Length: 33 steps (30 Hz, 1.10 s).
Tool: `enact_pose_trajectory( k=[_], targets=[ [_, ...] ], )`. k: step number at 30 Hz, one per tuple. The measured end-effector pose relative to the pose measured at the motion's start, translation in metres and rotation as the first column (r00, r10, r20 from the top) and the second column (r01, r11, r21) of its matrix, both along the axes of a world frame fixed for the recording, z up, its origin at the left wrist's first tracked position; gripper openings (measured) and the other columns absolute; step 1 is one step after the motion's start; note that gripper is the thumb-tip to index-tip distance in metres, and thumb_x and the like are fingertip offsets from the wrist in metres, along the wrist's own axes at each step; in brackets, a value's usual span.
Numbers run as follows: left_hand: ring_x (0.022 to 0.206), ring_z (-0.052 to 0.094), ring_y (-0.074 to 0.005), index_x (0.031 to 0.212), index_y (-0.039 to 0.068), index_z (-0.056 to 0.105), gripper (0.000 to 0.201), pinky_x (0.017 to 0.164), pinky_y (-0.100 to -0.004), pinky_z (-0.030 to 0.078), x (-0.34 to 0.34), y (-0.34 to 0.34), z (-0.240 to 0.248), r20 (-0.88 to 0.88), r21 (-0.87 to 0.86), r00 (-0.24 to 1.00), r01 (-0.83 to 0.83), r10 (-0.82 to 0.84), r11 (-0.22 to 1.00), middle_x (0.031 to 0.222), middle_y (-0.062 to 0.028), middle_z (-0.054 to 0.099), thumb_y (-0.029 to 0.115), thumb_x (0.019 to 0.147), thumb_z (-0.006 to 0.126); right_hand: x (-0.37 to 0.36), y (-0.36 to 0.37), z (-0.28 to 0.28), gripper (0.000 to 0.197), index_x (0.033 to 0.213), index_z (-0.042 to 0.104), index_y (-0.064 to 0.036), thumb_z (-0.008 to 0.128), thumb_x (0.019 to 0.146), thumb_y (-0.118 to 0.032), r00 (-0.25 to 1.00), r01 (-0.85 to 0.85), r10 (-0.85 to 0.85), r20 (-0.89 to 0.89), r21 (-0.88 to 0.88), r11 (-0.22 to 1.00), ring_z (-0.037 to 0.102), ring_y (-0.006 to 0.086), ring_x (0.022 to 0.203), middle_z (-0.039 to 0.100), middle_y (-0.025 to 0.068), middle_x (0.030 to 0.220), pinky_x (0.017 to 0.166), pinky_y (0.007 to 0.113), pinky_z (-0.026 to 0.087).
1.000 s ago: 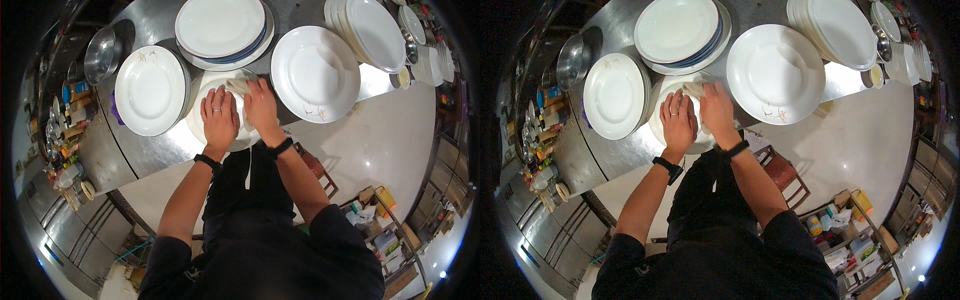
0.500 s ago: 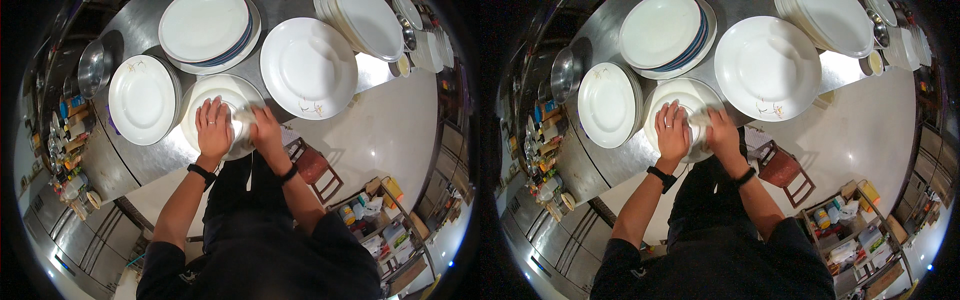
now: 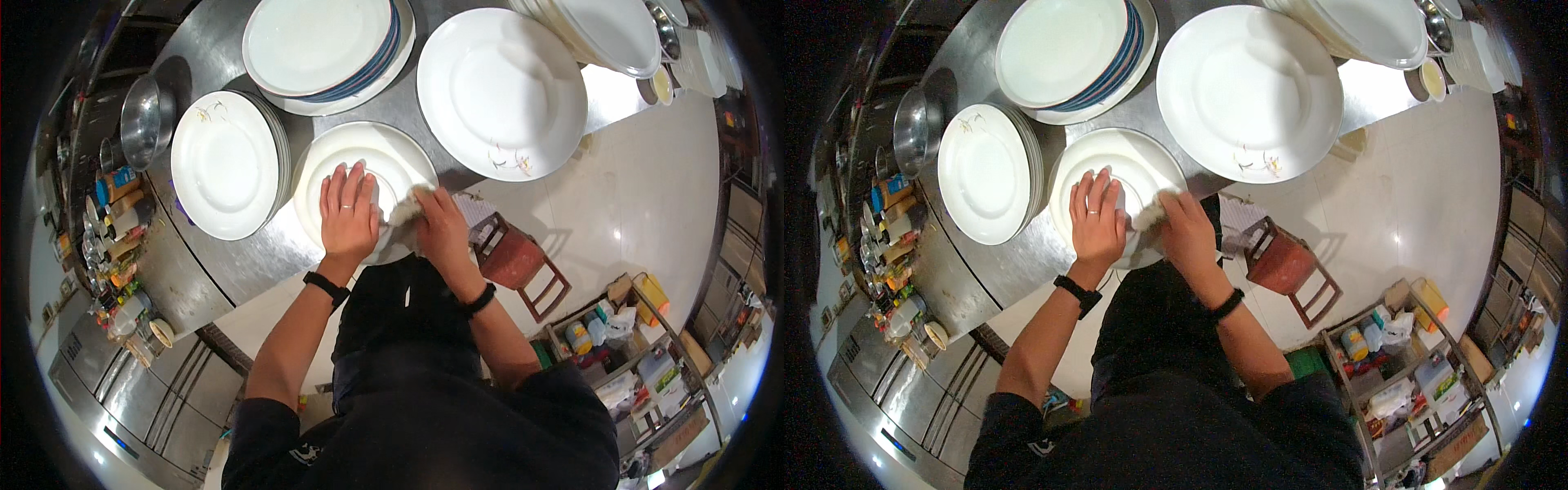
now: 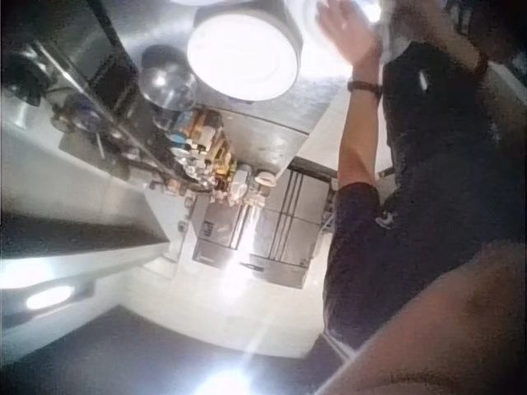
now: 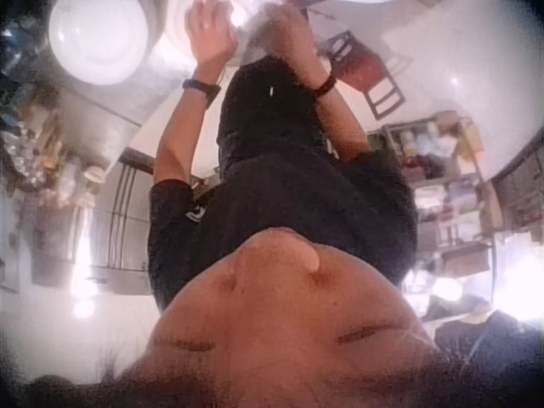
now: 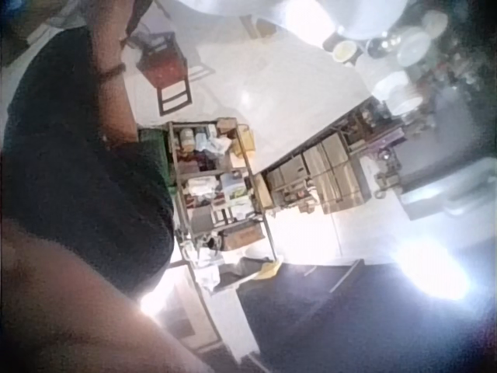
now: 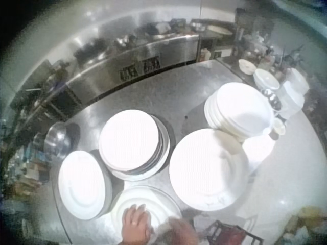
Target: The person cleans plates by hand using a cloth.
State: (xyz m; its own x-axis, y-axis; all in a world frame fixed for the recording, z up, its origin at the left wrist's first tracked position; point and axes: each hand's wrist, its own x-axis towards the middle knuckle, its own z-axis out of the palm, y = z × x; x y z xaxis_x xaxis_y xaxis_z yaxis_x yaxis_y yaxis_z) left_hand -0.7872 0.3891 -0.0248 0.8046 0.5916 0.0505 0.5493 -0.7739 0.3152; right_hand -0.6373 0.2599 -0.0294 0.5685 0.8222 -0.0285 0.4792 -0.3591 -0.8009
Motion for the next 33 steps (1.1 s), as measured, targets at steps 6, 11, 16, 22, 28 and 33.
enact_pose_trajectory(
  k=[6,11,16,22,28,33],
  targets=[
    [0.149,0.037,-0.0433,0.140,0.003,0.059,0.054,0.123,-0.0614,0.029,0.002,0.001,-0.005,-0.017,0.023,0.999,0.028,-0.027,0.999,0.160,-0.0158,0.043,0.017,0.088,0.064,0.033,0.088,-0.005,0.029,0.112,0.068,-0.0029,0.062,0.084,-0.006,0.989,-0.124,0.135,0.067,-0.147,0.981,0.065,0.0441,0.093,0.063,0.0195,0.110,0.081,0.050,0.055],
    [0.148,0.039,-0.0436,0.142,0.003,0.058,0.053,0.123,-0.0615,0.028,-0.005,-0.001,0.000,0.010,0.000,0.999,0.038,-0.038,0.999,0.158,-0.0153,0.047,0.015,0.090,0.061,0.000,-0.005,-0.006,0.033,0.114,0.067,-0.0080,0.065,0.081,-0.001,0.995,-0.017,0.017,0.096,0.000,1.000,0.066,0.0383,0.093,0.062,0.0139,0.104,0.077,0.048,0.056],
    [0.148,0.039,-0.0431,0.142,0.003,0.057,0.055,0.122,-0.0614,0.029,0.009,0.004,0.001,0.025,0.025,1.000,0.014,-0.015,1.000,0.158,-0.0142,0.048,0.017,0.089,0.062,0.028,0.058,-0.008,0.023,0.109,0.066,-0.0059,0.061,0.086,-0.008,0.976,-0.133,0.142,0.167,-0.067,0.989,0.066,0.0374,0.090,0.061,0.0130,0.104,0.075,0.047,0.056],
    [0.148,0.038,-0.0425,0.142,0.004,0.057,0.056,0.122,-0.0613,0.029,-0.001,0.001,-0.001,0.035,-0.010,0.999,0.009,-0.009,1.000,0.158,-0.0132,0.047,0.018,0.088,0.064,0.023,0.003,-0.002,0.039,0.115,0.070,-0.0081,0.062,0.079,0.001,0.982,-0.166,0.171,0.080,-0.071,0.984,0.064,0.0399,0.091,0.063,0.0138,0.107,0.081,0.048,0.055],
    [0.149,0.037,-0.0417,0.141,0.004,0.059,0.055,0.122,-0.0616,0.030,0.002,0.002,0.002,0.008,0.001,1.000,0.013,-0.013,1.000,0.160,-0.0123,0.046,0.018,0.088,0.065,0.039,0.078,-0.009,0.032,0.109,0.069,-0.0062,0.062,0.078,0.000,0.964,-0.219,0.236,0.122,-0.138,0.966,0.064,0.0391,0.089,0.061,0.0132,0.100,0.076,0.048,0.055],
    [0.149,0.037,-0.0423,0.141,0.004,0.059,0.054,0.122,-0.0614,0.030,-0.008,0.000,-0.002,0.011,-0.034,0.999,0.033,-0.033,0.999,0.161,-0.0125,0.044,0.019,0.088,0.064,0.021,0.027,-0.004,0.030,0.110,0.067,-0.0067,0.067,0.081,-0.002,0.973,-0.159,0.158,0.167,-0.006,0.987,0.067,0.0382,0.091,0.063,0.0129,0.105,0.077,0.046,0.057]
  ],
)
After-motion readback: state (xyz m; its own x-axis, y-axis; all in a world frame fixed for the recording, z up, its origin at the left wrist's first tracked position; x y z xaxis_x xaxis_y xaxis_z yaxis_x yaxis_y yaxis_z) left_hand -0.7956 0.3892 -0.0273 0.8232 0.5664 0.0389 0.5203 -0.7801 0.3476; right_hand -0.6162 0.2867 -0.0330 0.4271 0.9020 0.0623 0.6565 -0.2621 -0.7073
